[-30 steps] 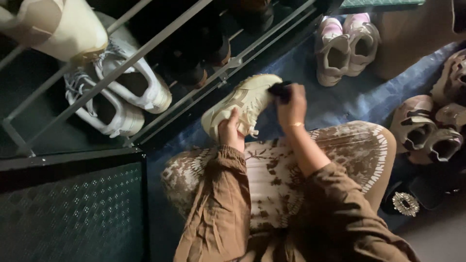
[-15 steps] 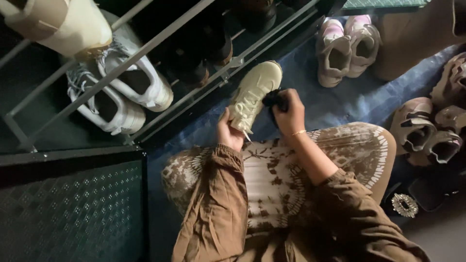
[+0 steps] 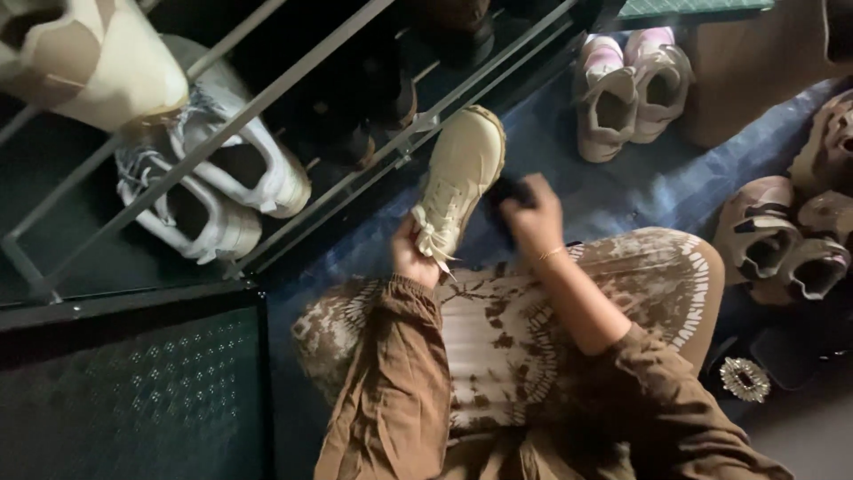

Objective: Cleaning and wiping various shoes from a shoe rack using a cloth.

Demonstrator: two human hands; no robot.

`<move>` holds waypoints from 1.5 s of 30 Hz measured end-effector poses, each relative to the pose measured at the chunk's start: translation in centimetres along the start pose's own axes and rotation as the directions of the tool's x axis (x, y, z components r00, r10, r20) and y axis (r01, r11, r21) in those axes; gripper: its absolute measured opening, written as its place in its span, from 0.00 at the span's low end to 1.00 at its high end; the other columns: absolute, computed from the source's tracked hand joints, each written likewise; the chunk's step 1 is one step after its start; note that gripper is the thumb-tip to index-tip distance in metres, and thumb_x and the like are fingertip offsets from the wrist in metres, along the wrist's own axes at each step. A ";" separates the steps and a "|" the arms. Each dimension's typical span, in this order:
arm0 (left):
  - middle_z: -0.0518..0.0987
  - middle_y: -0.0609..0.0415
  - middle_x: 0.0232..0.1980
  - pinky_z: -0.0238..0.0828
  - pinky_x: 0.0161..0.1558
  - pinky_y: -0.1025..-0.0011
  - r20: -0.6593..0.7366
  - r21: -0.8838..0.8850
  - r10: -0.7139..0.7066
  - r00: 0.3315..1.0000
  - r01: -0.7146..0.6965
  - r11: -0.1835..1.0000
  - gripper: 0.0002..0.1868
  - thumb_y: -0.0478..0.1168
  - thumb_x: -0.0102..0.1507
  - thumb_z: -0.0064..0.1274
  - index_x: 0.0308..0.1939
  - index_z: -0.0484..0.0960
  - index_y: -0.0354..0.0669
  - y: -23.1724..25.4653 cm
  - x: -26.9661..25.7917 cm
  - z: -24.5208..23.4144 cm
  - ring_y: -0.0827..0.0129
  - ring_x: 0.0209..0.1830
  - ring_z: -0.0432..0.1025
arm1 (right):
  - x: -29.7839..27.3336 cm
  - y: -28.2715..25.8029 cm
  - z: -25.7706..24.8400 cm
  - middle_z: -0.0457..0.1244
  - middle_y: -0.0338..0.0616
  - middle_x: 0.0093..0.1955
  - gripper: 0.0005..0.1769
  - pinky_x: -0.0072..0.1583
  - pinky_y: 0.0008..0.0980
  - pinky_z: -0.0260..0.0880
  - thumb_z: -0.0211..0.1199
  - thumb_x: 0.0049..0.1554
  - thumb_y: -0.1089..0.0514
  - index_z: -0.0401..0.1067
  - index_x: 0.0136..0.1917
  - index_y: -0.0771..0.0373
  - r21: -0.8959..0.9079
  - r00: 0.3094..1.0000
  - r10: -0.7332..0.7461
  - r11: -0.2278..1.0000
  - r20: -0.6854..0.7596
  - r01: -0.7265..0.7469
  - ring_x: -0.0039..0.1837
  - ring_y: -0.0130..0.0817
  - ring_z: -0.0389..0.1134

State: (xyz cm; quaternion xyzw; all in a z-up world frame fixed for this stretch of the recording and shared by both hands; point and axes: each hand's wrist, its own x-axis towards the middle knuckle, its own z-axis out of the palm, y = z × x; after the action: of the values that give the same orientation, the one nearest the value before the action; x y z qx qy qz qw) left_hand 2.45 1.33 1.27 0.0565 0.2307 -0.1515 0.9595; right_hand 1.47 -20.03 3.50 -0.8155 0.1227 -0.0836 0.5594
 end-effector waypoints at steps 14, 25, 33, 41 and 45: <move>0.79 0.42 0.59 0.73 0.61 0.53 -0.025 0.205 0.169 0.985 -0.161 0.966 0.20 0.42 0.66 0.52 0.58 0.77 0.33 -1.4 -1.4 2.2 0.52 0.57 0.76 | 0.9 4.4 2.0 0.70 0.47 0.53 0.20 0.57 0.38 0.66 0.68 0.51 0.60 0.74 0.57 0.67 0.116 0.861 0.115 0.974 0.495 -0.196 0.54 0.41 0.69; 0.82 0.53 0.53 0.74 0.51 0.64 0.097 0.403 0.199 0.975 -0.222 0.888 0.16 0.40 0.64 0.58 0.54 0.81 0.38 -4.4 -8.8 8.2 0.64 0.51 0.77 | -1.9 2.1 0.3 0.67 0.42 0.60 0.34 0.57 0.33 0.70 0.65 0.49 0.65 0.65 0.69 0.57 0.401 0.827 0.257 0.778 0.500 -0.484 0.58 0.34 0.69; 0.82 0.51 0.51 0.71 0.50 0.65 0.008 0.456 0.458 0.889 -0.411 0.789 0.19 0.44 0.66 0.59 0.57 0.81 0.36 -2.9 -20.5 9.5 0.67 0.49 0.75 | -5.2 -5.1 -0.1 0.68 0.55 0.46 0.25 0.42 0.41 0.65 0.69 0.50 0.66 0.75 0.61 0.76 0.135 0.534 0.134 0.890 0.835 -0.435 0.42 0.40 0.65; 0.78 0.50 0.63 0.65 0.64 0.58 0.475 0.852 0.691 0.544 -0.480 -0.208 0.25 0.51 0.66 0.51 0.64 0.73 0.44 6.7 -29.9 12.4 0.58 0.63 0.72 | -4.5 -11.4 10.2 0.70 0.46 0.58 0.23 0.56 0.39 0.74 0.71 0.53 0.63 0.74 0.61 0.70 0.435 0.476 -0.292 0.872 0.830 -0.223 0.58 0.35 0.70; 0.75 0.38 0.62 0.63 0.64 0.50 0.877 0.460 0.410 0.250 -0.197 -0.866 0.29 0.55 0.67 0.47 0.63 0.72 0.36 10.1 -32.5 12.1 0.46 0.61 0.72 | -5.9 -24.8 10.2 0.69 0.44 0.60 0.29 0.61 0.38 0.74 0.74 0.50 0.62 0.72 0.64 0.70 0.491 0.350 -0.434 0.867 0.830 -0.088 0.61 0.35 0.70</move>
State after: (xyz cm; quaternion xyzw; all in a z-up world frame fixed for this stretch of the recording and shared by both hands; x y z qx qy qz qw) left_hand -16.80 17.34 27.35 0.8850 -0.0224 0.3769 0.2725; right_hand 1.27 -0.67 22.97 -0.5720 -0.3255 0.3002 0.6905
